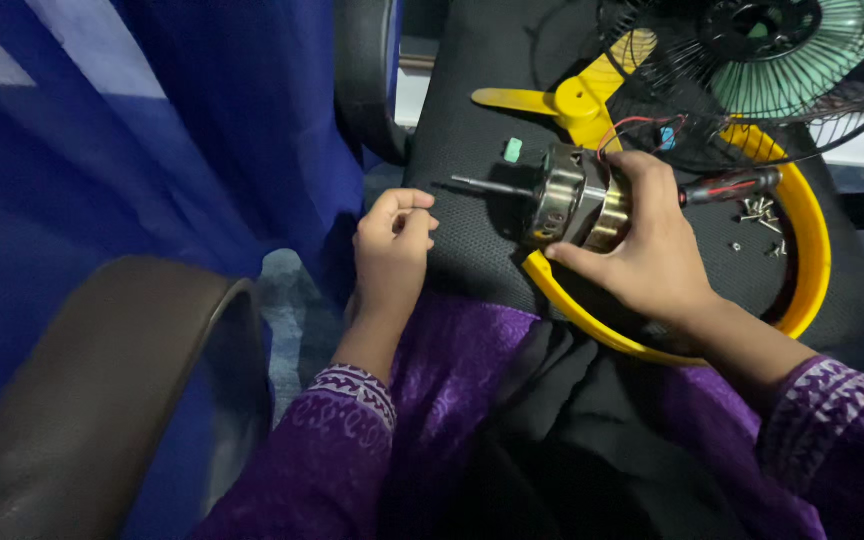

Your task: The person disassembles an electric fan by removing the front grille, detaching the fan blades, and then unscrewing and removing the motor housing from the rear grille. The components are placed on a chair.

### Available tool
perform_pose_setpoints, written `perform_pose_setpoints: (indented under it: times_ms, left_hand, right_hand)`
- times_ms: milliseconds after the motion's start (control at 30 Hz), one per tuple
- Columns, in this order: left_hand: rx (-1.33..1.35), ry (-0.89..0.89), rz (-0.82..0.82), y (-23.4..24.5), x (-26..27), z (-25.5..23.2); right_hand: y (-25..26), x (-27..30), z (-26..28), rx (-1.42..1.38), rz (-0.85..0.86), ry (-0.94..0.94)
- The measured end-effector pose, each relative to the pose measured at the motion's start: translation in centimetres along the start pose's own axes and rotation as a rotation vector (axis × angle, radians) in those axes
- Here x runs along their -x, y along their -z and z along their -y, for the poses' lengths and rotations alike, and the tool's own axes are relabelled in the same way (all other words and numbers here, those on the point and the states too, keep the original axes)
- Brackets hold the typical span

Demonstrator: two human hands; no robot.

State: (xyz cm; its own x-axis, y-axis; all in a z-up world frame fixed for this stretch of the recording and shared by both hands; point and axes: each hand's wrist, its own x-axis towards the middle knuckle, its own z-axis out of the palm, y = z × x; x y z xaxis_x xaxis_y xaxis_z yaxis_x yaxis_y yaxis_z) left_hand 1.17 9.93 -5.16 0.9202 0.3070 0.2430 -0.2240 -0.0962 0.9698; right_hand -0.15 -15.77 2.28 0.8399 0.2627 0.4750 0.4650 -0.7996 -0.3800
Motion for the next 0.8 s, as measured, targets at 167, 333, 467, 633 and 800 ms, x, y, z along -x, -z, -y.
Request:
perform_pose_setpoints:
  times_ms: [167,333,467,633,800]
  left_hand:
    - [0.036,-0.095,-0.057,-0.3,-0.9,-0.9]
    - [-0.056,-0.285,-0.055,-3.2,-0.5,-3.0]
    - [-0.088,-0.242,-0.002,-6.9,0.7,-4.4]
    - [-0.081,-0.205,0.075,-9.2,1.4,-5.2]
    - [-0.1,-0.209,0.116,-9.2,1.3,-5.0]
  right_hand:
    - [-1.1,0.1,-0.8,0.037,-0.091,0.109]
    - [-2.0,-0.3,-1.5,0.079,-0.128,0.128]
    - [-2.3,-0.1,-2.3,0.022,-0.098,0.112]
    - [-2.6,0.0,-3.6,0.017,-0.101,0.132]
    - [-2.2,0.4,-4.9,-0.121,-0.074,0.157]
